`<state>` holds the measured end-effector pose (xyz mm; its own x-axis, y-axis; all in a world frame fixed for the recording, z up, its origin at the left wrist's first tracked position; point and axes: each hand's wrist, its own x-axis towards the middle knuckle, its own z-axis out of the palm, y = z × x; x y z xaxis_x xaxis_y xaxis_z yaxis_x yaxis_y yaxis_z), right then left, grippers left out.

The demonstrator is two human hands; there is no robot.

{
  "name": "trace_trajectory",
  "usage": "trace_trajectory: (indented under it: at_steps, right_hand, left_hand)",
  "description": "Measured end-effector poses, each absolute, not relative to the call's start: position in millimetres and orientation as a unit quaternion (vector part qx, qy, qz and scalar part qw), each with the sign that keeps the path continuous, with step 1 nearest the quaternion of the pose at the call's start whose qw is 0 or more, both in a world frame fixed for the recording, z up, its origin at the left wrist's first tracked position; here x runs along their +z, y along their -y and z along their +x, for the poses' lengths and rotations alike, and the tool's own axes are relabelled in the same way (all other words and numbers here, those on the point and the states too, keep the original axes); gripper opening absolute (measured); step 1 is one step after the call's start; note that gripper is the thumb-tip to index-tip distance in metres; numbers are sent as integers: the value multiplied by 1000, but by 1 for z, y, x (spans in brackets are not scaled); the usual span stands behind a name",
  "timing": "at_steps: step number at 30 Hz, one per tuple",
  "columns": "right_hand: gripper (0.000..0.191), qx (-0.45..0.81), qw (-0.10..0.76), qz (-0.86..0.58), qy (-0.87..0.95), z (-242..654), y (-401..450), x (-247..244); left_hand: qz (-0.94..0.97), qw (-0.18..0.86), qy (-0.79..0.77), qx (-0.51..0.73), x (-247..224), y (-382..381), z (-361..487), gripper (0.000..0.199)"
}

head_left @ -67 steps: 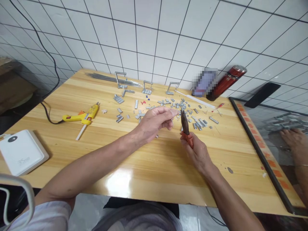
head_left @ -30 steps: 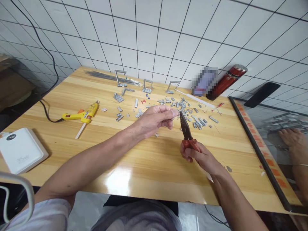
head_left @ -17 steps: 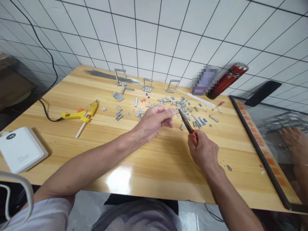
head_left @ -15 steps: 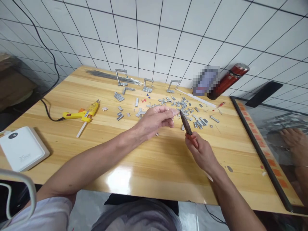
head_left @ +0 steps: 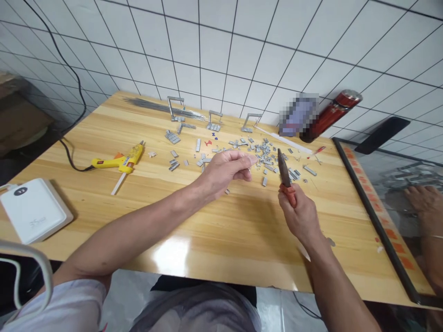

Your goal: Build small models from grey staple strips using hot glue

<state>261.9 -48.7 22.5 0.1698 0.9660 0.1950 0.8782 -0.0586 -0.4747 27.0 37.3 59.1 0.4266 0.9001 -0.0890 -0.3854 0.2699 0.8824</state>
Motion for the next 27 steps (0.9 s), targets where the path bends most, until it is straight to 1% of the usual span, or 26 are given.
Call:
trace_trajectory:
  at_steps: [2,3,5,8,12,14,17,21,24,27]
  right_hand:
    - [21,157,243,-687,667,271,50,27]
    - [21,187,222,-669,684,275,50,30]
    - [25,222,154,-653,707,284,52,35]
    - [31,220,68,-661,714,293,56,41]
    - [32,209,47,-663,717,302,61,44]
    - [32,206,39,-658,723,304,62,43]
    - [32,161,10,-647,745,306,65,35]
    - [33,5,-62,-652,755,305,70,23]
    - [35,-69,-110,-653,746,303,71,21]
    - [36,-98,-96,-659,739,300,68,24]
  left_hand:
    - [412,732,-308,446,61,-40,25,24]
    - [412,734,-304,446,63,-42,24,22]
    - [411,740,-298,442,65,-44,22,18]
    - [410,740,-299,440,66,-45,21,17]
    - [414,737,-307,438,67,-45,21,23]
    - [414,738,-310,433,66,-45,21,23]
    - [424,738,-303,429,64,-46,21,23]
    - [438,733,-291,432,62,-47,20,22]
    - [441,732,-289,431,62,-46,20,19]
    - [440,733,-289,430,63,-45,20,19]
